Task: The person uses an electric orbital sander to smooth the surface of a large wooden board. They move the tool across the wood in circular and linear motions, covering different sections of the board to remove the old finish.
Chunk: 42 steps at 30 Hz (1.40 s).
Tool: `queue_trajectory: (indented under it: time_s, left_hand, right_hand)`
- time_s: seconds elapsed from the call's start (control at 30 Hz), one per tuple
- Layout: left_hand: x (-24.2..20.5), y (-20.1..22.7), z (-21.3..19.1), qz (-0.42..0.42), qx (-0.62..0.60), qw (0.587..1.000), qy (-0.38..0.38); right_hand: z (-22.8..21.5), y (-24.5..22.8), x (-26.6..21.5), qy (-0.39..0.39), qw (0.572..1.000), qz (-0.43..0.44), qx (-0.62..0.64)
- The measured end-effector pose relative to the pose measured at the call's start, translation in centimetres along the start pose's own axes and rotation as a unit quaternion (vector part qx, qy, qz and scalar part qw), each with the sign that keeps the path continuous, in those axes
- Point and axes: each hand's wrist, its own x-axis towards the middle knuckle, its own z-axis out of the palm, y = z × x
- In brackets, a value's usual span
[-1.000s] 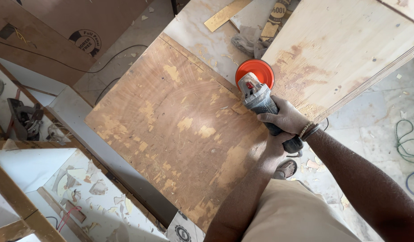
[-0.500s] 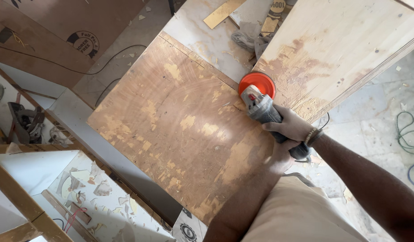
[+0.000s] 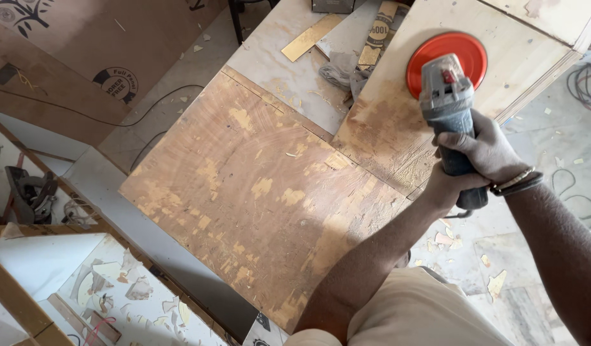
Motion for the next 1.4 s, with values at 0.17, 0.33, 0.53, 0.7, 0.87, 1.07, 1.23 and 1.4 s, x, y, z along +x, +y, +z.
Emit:
queue_trajectory:
  time_s: [0.17,0.33,0.53,0.7,0.87,1.07,1.23,1.4]
  left_hand:
    - [-0.9,0.2,0.2,0.041,-0.071,0.996,0.022]
    - [-7.3,-0.2,0.7,0.039,-0.112,0.993,0.026]
    - [-8.8,-3.4,3.2,-0.008,-0.149,0.987,0.055]
    - [-5.3,-5.1,5.6,-0.001,-0.096,0.995,-0.03]
    - [-4.2,-4.9,6.8,0.029,-0.066,0.997,-0.041]
    - [-6.8,-7.6,5.7,0.008,-0.143,0.989,0.047]
    - [-7.8,-11.6,6.5,0.04,-0.144,0.988,0.029]
    - [-6.0,-14.3,6.7,0.073,-0.112,0.991,0.01]
  right_hand:
    - [1.2,0.6,1.4,-0.035,0.998,0.032,-0.039]
    - [3.9,4.2,-0.2,-0.116,0.972,0.051,-0.199]
    - [1.7,7.2,-4.2,-0.134,0.982,0.067,-0.115]
    - [-3.6,4.9,-6.3,-0.048,0.997,0.006,-0.052]
    - [-5.2,3.8,-6.8,-0.047,0.998,-0.019,-0.026]
    - [-2.6,6.8,-6.3,-0.116,0.983,0.015,-0.142]
    - [-4.2,9.3,-8.6,-0.143,0.986,-0.006,-0.081]
    - [-6.2,9.0,-9.3,-0.112,0.986,-0.053,-0.11]
